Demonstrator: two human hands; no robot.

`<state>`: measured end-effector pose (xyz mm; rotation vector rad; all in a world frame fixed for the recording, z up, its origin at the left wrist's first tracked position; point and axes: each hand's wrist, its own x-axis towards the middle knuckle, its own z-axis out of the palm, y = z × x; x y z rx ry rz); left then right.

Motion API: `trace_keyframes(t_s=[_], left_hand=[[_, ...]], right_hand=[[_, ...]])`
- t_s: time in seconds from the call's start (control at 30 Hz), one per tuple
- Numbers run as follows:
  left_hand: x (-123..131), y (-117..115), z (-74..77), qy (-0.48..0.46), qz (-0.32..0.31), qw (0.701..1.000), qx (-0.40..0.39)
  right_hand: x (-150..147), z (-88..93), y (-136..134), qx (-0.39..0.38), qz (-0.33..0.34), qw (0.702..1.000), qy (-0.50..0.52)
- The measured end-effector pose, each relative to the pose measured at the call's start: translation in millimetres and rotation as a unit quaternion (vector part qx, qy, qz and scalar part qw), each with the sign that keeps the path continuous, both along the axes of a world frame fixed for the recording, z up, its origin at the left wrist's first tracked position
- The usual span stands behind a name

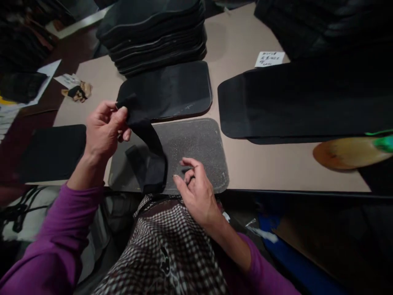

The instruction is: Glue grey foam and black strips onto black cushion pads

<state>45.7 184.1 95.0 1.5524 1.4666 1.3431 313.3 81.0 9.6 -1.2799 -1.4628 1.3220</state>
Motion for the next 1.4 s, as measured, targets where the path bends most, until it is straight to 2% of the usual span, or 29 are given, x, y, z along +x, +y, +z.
trace_keyframes(t_s=[0.13,0.27,0.37,0.47,0.53,0.63,0.73,0.8,0.87,0.93,1.0,1.03,1.07,1.13,1.23,1.3,1.4], left_hand=[[-18.4,-4.4,9.8,-0.012,0.044,0.998,0.042],[-31.0,-9.9,21.5,-0.016,0.020,0.995,0.093],[-40.5,-14.8,27.3,-0.020,0.008,0.993,0.113],[-52.4,-18.4,36.7,-0.019,0.014,0.992,0.124],[-62.4,-18.8,50.9,-0.022,0.044,0.988,0.150],[-76.5,-18.6,84.1,-0.067,0.093,0.963,0.242],[-80.0,-22.7,114.8,-0.095,0.082,0.943,0.307],[-72.9,-29.3,124.3,-0.077,0.056,0.947,0.306],[-59.0,-38.0,123.3,-0.049,0.039,0.951,0.301],[-39.6,-48.4,114.9,-0.029,0.031,0.951,0.306],[-15.3,-60.7,103.7,-0.019,0.019,0.959,0.283],[-1.9,-67.5,98.2,-0.023,0.005,0.966,0.258],[12.0,-74.5,93.0,-0.032,-0.015,0.975,0.218],[38.7,-87.3,84.2,-0.065,-0.068,0.989,0.118],[67.4,-96.8,73.6,-0.127,-0.131,0.983,-0.008],[74.8,-92.9,66.1,-0.162,-0.142,0.975,-0.050],[70.1,-71.5,47.7,-0.204,-0.116,0.970,-0.069]], right_hand=[[-10.1,3.7,-5.8,0.009,0.066,0.997,-0.043],[-33.4,-4.0,-12.9,0.000,0.118,0.993,-0.019],[-56.9,-13.1,-15.8,-0.035,0.127,0.991,0.029],[-78.3,-17.9,-16.4,-0.037,0.113,0.991,0.060],[-89.4,-18.6,-17.3,-0.025,0.111,0.992,0.058],[-100.3,-16.7,-20.6,-0.012,0.114,0.993,0.034],[-99.1,-8.4,-23.2,0.018,0.148,0.989,-0.001],[-87.2,2.8,-22.3,0.073,0.151,0.984,-0.051],[-65.7,17.1,-19.1,0.155,0.096,0.978,-0.104],[-38.2,31.3,-14.6,0.236,-0.006,0.964,-0.122],[-10.9,42.5,-9.6,0.288,-0.090,0.949,-0.094],[0.6,46.3,-6.9,0.298,-0.105,0.946,-0.067],[10.0,48.7,-4.0,0.300,-0.099,0.948,-0.036],[21.6,49.6,2.1,0.279,-0.043,0.959,0.019],[25.6,43.7,10.6,0.216,0.052,0.972,0.073],[24.9,37.5,13.4,0.158,0.091,0.978,0.105],[25.4,27.6,10.7,0.059,0.109,0.984,0.131]])
